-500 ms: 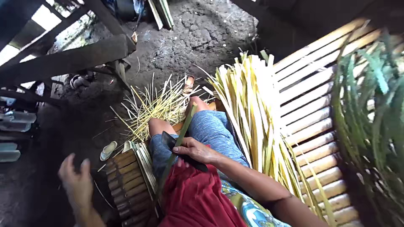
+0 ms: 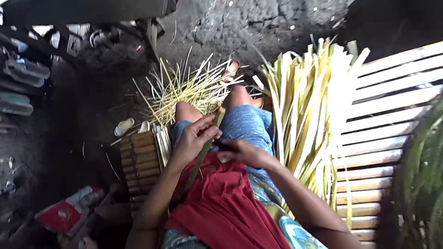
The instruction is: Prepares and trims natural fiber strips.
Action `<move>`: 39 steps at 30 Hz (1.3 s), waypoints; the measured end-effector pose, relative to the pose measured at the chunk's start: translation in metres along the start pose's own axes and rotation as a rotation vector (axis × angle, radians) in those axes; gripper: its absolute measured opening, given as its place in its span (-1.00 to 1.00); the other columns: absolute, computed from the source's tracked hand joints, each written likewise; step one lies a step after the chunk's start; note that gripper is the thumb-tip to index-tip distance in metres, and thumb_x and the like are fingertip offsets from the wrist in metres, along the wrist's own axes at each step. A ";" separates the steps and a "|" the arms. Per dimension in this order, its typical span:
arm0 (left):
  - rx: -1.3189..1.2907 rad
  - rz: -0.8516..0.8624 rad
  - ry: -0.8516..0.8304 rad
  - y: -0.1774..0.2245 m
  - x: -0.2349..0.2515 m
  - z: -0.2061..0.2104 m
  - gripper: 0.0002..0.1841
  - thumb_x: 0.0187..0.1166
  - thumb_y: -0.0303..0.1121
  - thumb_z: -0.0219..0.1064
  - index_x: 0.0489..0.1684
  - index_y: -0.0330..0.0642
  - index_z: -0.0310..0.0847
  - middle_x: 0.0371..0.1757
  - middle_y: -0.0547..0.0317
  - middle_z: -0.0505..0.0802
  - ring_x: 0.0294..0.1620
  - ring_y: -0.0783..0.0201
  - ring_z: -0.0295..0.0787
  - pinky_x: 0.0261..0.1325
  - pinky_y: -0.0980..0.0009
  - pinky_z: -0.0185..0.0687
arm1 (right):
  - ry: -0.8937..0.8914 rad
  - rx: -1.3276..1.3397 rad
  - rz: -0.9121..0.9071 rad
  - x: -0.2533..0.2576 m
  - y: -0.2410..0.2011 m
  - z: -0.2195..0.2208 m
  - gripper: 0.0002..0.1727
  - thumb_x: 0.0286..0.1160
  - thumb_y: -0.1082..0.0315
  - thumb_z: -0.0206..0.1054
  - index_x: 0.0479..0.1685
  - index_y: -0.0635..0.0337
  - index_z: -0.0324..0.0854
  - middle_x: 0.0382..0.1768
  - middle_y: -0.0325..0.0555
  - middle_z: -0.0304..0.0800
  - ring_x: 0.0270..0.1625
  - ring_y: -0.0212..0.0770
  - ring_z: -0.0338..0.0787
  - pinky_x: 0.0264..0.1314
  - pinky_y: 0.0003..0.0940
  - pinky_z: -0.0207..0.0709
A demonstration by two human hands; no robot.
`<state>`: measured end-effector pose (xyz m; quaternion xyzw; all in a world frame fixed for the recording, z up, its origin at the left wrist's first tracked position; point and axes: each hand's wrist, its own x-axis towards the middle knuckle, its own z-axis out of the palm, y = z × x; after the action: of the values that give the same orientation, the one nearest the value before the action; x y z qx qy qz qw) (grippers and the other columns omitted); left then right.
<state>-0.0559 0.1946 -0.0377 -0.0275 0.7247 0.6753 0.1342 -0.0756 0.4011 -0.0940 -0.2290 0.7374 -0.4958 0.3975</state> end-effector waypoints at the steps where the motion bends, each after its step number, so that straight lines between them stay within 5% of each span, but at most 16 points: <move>1: -0.133 -0.040 -0.007 -0.001 -0.002 0.001 -0.65 0.75 -0.50 0.13 0.45 -0.39 0.48 -0.16 0.26 0.86 -0.28 0.51 0.79 -0.16 0.56 0.76 | 0.109 0.010 -0.019 -0.004 0.006 -0.009 -0.74 0.62 0.26 0.37 0.08 0.25 0.74 -0.39 -0.13 0.77 -0.41 -0.32 0.69 -0.27 -0.25 0.61; 3: -0.365 -0.102 -0.020 -0.004 -0.003 0.004 -0.69 0.79 -0.49 0.02 0.38 -0.33 0.48 -0.15 0.27 0.86 -0.45 0.55 0.71 -0.40 0.64 0.67 | 0.296 0.209 -0.066 -0.009 0.006 -0.025 -0.84 0.63 0.29 0.27 0.01 0.07 0.70 -0.49 -0.50 0.65 -0.47 -0.63 0.58 -0.32 -0.60 0.55; 5: -0.478 -0.128 -0.022 -0.003 -0.005 0.009 -0.71 0.80 -0.49 -0.02 0.33 -0.30 0.50 -0.16 0.26 0.83 -0.59 0.60 0.56 -0.56 0.71 0.50 | 0.323 0.558 -0.157 -0.010 0.000 -0.040 -0.68 0.64 0.22 0.22 0.32 -0.17 0.60 -0.43 -0.65 0.68 -0.40 -0.60 0.66 -0.15 -0.53 0.68; 7: -0.490 -0.121 -0.001 0.003 -0.013 0.016 -0.75 0.79 -0.47 0.01 0.23 -0.28 0.55 -0.30 0.30 0.78 -0.67 0.62 0.46 -0.62 0.74 0.41 | 0.158 0.765 -0.207 -0.011 -0.011 -0.056 -0.47 0.69 -0.05 0.24 0.61 -0.39 0.31 -0.24 -0.55 0.78 -0.38 -0.48 0.77 -0.26 -0.47 0.80; 9: -0.484 -0.102 0.031 0.010 -0.022 0.022 -0.80 0.75 -0.45 0.09 0.11 -0.25 0.61 -0.50 0.38 0.70 -0.70 0.64 0.44 -0.63 0.74 0.41 | -0.013 0.883 -0.172 -0.016 -0.027 -0.066 -0.39 0.68 -0.20 0.20 0.65 -0.35 0.22 -0.18 -0.36 0.86 -0.57 -0.43 0.75 -0.57 -0.51 0.72; 13: -0.484 -0.048 0.093 0.023 -0.039 0.032 -0.86 0.71 -0.43 0.21 -0.05 -0.17 0.71 -0.49 0.37 0.73 -0.69 0.67 0.47 -0.62 0.76 0.42 | -0.285 0.921 -0.031 -0.029 -0.062 -0.080 -0.02 0.34 -0.59 0.12 0.68 -0.14 0.39 -0.63 -0.46 0.64 -0.79 -0.57 0.55 -0.79 -0.65 0.52; 15: -0.502 -0.008 0.100 0.026 -0.045 0.037 -0.89 0.68 -0.42 0.28 -0.13 -0.13 0.75 -0.54 0.38 0.73 -0.68 0.67 0.48 -0.60 0.77 0.43 | -0.400 0.907 0.020 -0.033 -0.076 -0.085 0.06 0.20 -0.66 0.14 0.59 -0.07 0.45 -0.70 -0.49 0.56 -0.80 -0.58 0.54 -0.77 -0.65 0.53; 19: -0.541 0.038 0.105 0.027 -0.049 0.044 -0.89 0.63 -0.45 0.33 -0.20 -0.13 0.80 -0.54 0.35 0.76 -0.67 0.65 0.53 -0.59 0.76 0.47 | -0.558 0.924 0.202 -0.036 -0.095 -0.090 -0.15 0.08 -0.72 0.13 -0.26 -0.06 0.52 -0.81 -0.50 0.41 -0.81 -0.58 0.56 -0.76 -0.63 0.55; 21: -0.542 0.041 0.127 0.028 -0.049 0.046 -0.88 0.60 -0.48 0.35 -0.22 -0.14 0.84 -0.47 0.33 0.82 -0.66 0.67 0.55 -0.59 0.75 0.50 | -0.547 0.909 0.300 -0.036 -0.100 -0.087 -0.14 0.10 -0.76 0.04 -0.44 -0.05 0.45 -0.87 -0.50 0.32 -0.85 -0.60 0.52 -0.80 -0.67 0.47; 25: -0.573 0.048 0.126 0.027 -0.051 0.046 -0.78 0.58 -0.50 0.38 0.11 -0.20 0.81 -0.39 0.30 0.86 -0.65 0.66 0.54 -0.58 0.75 0.49 | -0.555 0.868 0.360 -0.034 -0.104 -0.088 -0.15 0.31 -0.71 -0.08 -0.52 -0.02 0.42 -0.90 -0.45 0.28 -0.88 -0.58 0.50 -0.83 -0.67 0.44; 32: -0.544 0.024 0.158 0.027 -0.050 0.045 -0.82 0.55 -0.56 0.36 0.01 -0.21 0.81 -0.49 0.30 0.81 -0.67 0.64 0.56 -0.60 0.73 0.51 | -0.546 0.849 0.393 -0.032 -0.105 -0.087 -0.19 0.37 -0.67 -0.07 -0.53 -0.04 0.39 -0.89 -0.46 0.27 -0.88 -0.60 0.49 -0.82 -0.68 0.44; 35: -0.542 0.031 0.160 0.027 -0.051 0.046 -0.83 0.56 -0.55 0.37 -0.01 -0.20 0.82 -0.46 0.28 0.83 -0.65 0.63 0.57 -0.59 0.72 0.52 | -0.560 0.879 0.386 -0.032 -0.102 -0.086 -0.18 0.27 -0.69 0.02 -0.48 -0.02 0.42 -0.88 -0.47 0.28 -0.87 -0.60 0.50 -0.82 -0.67 0.45; 39: -0.552 0.077 0.152 0.028 -0.053 0.047 -0.85 0.56 -0.56 0.38 -0.06 -0.16 0.81 -0.35 0.28 0.85 -0.63 0.64 0.57 -0.57 0.73 0.52 | -0.569 0.929 0.382 -0.036 -0.105 -0.081 -0.18 0.40 -0.64 -0.03 -0.59 -0.01 0.43 -0.90 -0.47 0.25 -0.89 -0.62 0.45 -0.87 -0.70 0.36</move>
<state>-0.0037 0.2361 -0.0002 -0.0861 0.5222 0.8475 0.0410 -0.1267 0.4294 0.0298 -0.0178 0.3347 -0.6059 0.7215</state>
